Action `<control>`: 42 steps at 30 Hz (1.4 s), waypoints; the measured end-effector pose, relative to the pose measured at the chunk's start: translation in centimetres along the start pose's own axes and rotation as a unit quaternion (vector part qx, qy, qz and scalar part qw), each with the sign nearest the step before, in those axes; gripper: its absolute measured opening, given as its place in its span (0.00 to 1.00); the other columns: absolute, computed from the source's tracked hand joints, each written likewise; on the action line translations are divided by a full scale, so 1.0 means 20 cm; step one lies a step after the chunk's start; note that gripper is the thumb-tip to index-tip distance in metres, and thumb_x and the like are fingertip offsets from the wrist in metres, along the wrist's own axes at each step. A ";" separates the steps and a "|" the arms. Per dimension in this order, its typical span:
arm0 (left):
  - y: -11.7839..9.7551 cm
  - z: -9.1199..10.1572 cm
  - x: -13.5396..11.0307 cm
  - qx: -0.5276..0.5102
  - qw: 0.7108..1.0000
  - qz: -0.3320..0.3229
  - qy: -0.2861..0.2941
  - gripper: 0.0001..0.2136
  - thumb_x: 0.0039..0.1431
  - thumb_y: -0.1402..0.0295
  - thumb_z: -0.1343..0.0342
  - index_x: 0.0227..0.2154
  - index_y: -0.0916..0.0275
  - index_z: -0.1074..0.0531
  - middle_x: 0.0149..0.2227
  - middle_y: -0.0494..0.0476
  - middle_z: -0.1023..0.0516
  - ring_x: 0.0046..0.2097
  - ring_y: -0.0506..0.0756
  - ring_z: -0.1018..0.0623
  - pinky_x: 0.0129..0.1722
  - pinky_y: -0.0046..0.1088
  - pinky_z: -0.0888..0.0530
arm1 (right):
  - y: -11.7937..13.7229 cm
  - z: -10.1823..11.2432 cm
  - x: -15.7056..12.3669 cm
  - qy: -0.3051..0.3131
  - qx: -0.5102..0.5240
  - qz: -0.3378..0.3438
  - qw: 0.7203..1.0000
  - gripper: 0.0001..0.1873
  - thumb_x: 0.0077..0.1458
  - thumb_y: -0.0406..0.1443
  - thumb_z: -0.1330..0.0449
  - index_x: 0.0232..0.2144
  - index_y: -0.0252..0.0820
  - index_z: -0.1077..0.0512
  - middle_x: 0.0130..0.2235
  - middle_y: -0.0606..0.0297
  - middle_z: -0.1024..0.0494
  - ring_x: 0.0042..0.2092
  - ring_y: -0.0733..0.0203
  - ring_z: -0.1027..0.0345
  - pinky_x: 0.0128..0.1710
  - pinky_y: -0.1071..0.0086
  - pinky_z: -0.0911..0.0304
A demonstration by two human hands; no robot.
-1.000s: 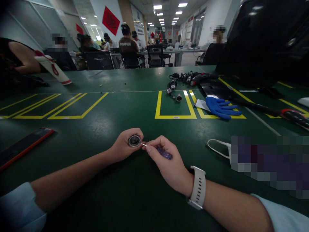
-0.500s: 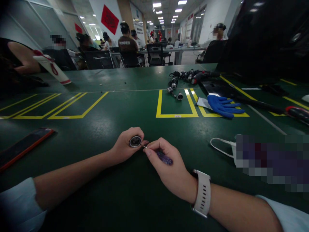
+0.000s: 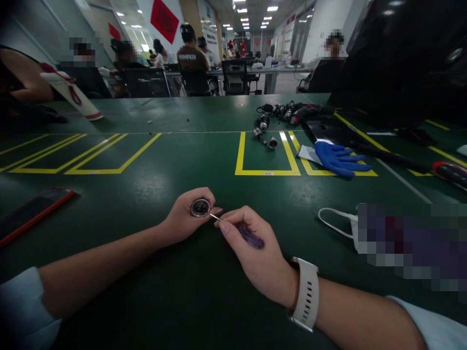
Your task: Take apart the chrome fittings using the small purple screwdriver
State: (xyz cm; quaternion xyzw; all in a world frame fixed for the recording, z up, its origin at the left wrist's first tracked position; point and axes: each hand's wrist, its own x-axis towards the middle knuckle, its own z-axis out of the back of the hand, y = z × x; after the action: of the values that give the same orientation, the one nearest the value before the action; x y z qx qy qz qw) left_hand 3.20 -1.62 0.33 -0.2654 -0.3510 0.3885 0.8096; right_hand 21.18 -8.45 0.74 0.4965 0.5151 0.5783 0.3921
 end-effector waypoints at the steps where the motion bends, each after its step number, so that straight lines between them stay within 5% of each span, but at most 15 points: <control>1: 0.00 0.00 0.00 0.011 1.000 0.000 0.003 0.09 0.51 0.70 0.42 0.22 0.62 0.38 0.24 0.48 0.34 0.27 0.48 0.33 0.27 0.24 0.37 | 0.00 0.00 0.00 0.000 -0.010 0.004 1.000 0.04 0.58 0.36 0.42 0.32 0.44 0.29 0.37 0.65 0.23 0.40 0.61 0.30 0.42 0.64 0.35; 21: -0.01 0.01 0.00 -0.002 1.000 -0.018 0.023 0.10 0.51 0.72 0.41 0.21 0.63 0.38 0.24 0.47 0.35 0.27 0.48 0.34 0.27 0.24 0.37 | 0.02 0.00 -0.02 0.012 -0.068 0.088 0.994 0.05 0.60 0.32 0.46 0.33 0.43 0.31 0.37 0.65 0.25 0.39 0.63 0.31 0.39 0.68 0.35; 31: 0.01 0.00 0.00 0.095 0.991 -0.069 0.059 0.07 0.53 0.73 0.44 0.24 0.63 0.37 0.25 0.47 0.33 0.28 0.49 0.32 0.34 0.27 0.37 | 0.03 -0.01 -0.04 0.015 -0.215 0.153 0.965 0.04 0.59 0.30 0.46 0.32 0.42 0.33 0.37 0.64 0.27 0.39 0.62 0.32 0.40 0.64 0.37; 35: 0.00 0.00 0.00 0.097 0.989 -0.076 0.077 0.06 0.54 0.73 0.46 0.24 0.63 0.37 0.25 0.47 0.32 0.28 0.49 0.32 0.34 0.28 0.37 | 0.04 -0.01 -0.03 0.008 -0.203 0.117 0.972 0.06 0.59 0.32 0.46 0.30 0.42 0.32 0.36 0.64 0.26 0.38 0.62 0.32 0.39 0.63 0.38; 42: -0.01 0.01 0.00 0.084 0.992 -0.068 0.063 0.06 0.51 0.75 0.46 0.24 0.63 0.37 0.24 0.47 0.33 0.28 0.49 0.33 0.32 0.27 0.37 | 0.01 0.01 0.00 0.002 -0.036 -0.002 0.999 0.08 0.60 0.37 0.46 0.31 0.43 0.29 0.32 0.67 0.26 0.38 0.61 0.30 0.40 0.63 0.36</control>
State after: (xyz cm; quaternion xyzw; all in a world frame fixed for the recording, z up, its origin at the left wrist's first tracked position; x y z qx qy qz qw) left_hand 3.17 -1.66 0.54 -0.1956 -0.2823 0.3432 0.8742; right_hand 21.35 -8.47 0.85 0.4803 0.4955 0.5967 0.4096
